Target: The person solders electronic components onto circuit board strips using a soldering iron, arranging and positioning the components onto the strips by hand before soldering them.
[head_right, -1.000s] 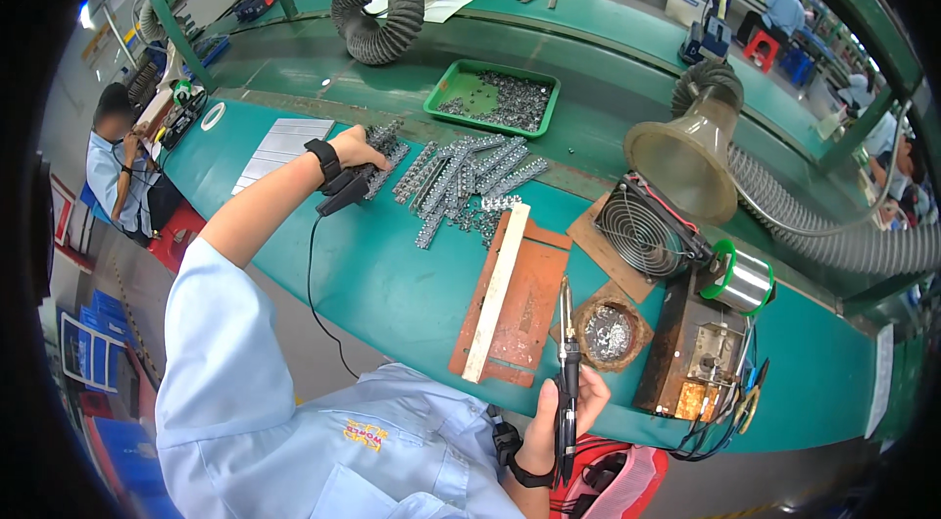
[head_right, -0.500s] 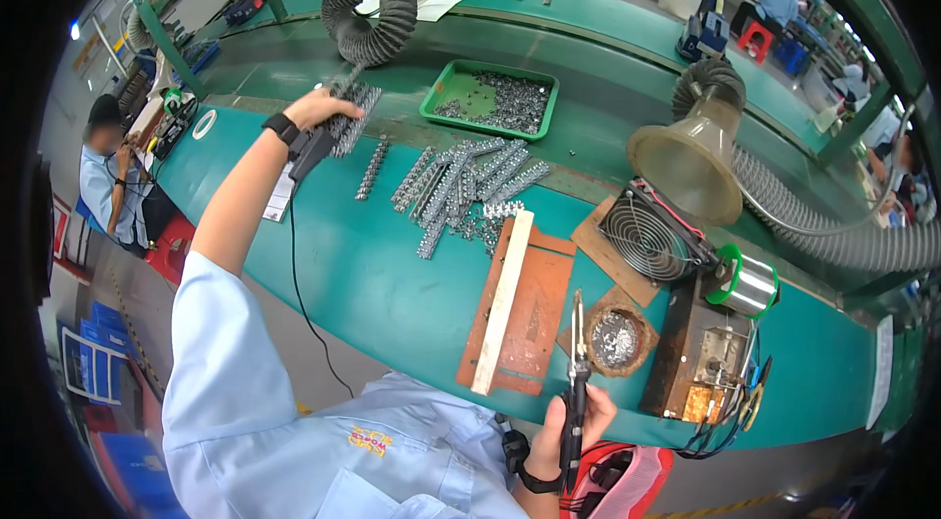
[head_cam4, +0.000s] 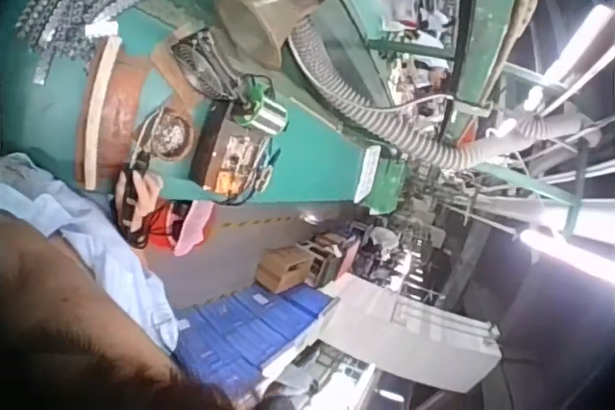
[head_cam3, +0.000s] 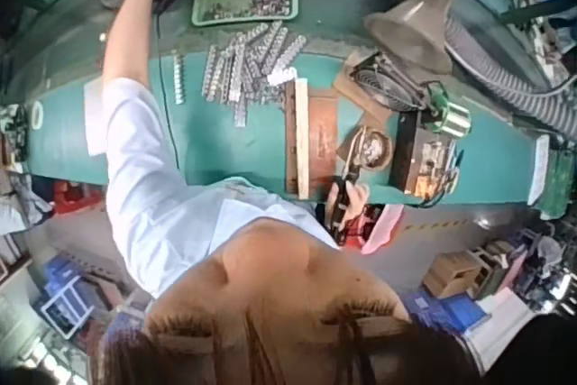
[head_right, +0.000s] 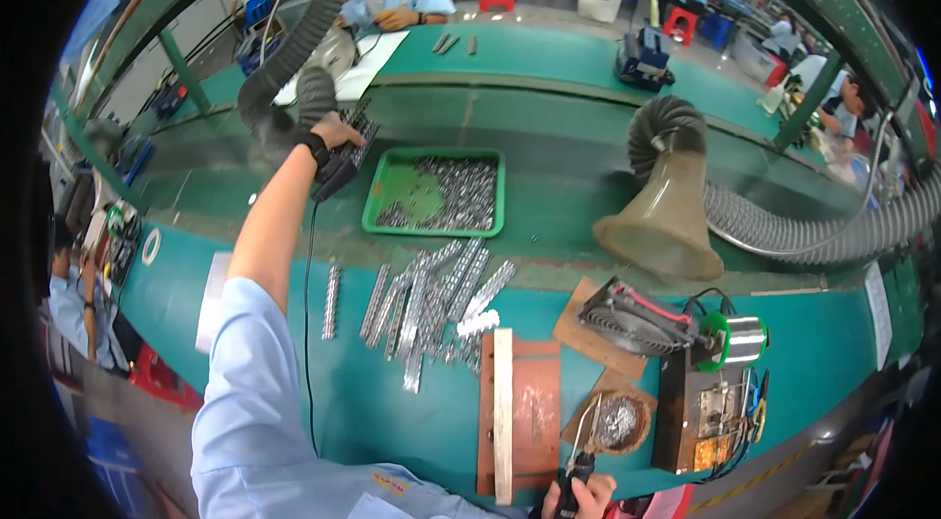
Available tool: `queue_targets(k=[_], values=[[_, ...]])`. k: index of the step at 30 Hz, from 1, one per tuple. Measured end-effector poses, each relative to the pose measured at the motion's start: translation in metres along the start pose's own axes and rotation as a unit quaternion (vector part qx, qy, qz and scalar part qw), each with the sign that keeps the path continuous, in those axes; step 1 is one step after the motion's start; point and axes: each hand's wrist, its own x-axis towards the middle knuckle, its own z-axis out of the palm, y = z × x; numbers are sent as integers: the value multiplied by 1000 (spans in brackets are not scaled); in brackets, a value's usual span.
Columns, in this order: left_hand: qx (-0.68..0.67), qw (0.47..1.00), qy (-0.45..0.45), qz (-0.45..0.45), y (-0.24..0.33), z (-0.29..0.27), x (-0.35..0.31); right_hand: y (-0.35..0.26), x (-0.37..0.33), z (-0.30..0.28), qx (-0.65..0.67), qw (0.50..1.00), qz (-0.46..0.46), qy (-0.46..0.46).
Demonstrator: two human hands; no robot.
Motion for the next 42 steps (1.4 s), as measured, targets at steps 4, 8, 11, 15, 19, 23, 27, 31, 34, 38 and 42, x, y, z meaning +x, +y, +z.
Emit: queue_targets(k=[4, 8, 11, 15, 19, 23, 27, 31, 34, 38, 42], values=[[34, 995, 95, -4, 8, 23, 48, -10, 14, 0, -10, 998, 45, -37], [48, 991, 112, -49, 19, 36, 70, -13, 19, -1, -6, 993, 86, -83], [57, 992, 103, -39, 13, 52, 77, -13, 19, 4, -11, 992, 92, -87], [5, 991, 130, -14, 2, 37, 68, -10, 14, 10, -17, 995, 81, -56], [31, 955, 271, 117, -15, -6, 35, -14, 15, 5, -21, 995, 85, -51], [-23, 995, 5, 94, -7, -53, -78, -21, 21, 2, -20, 990, 124, -60], [127, 979, -103, 124, -33, -23, -191, -21, 15, 0, 10, 988, 147, -55], [135, 971, -179, 87, -50, 13, -270, -19, 12, 1, 40, 988, 142, -54], [43, 991, -55, 113, -58, 33, -290, -18, 11, 2, 49, 989, 130, -42], [-47, 992, -88, 72, -66, 30, -289, -16, 6, 0, 68, 985, 159, -28], [-111, 992, -50, 36, -65, 4, -257, -12, 8, -1, 68, 987, 142, -15]])
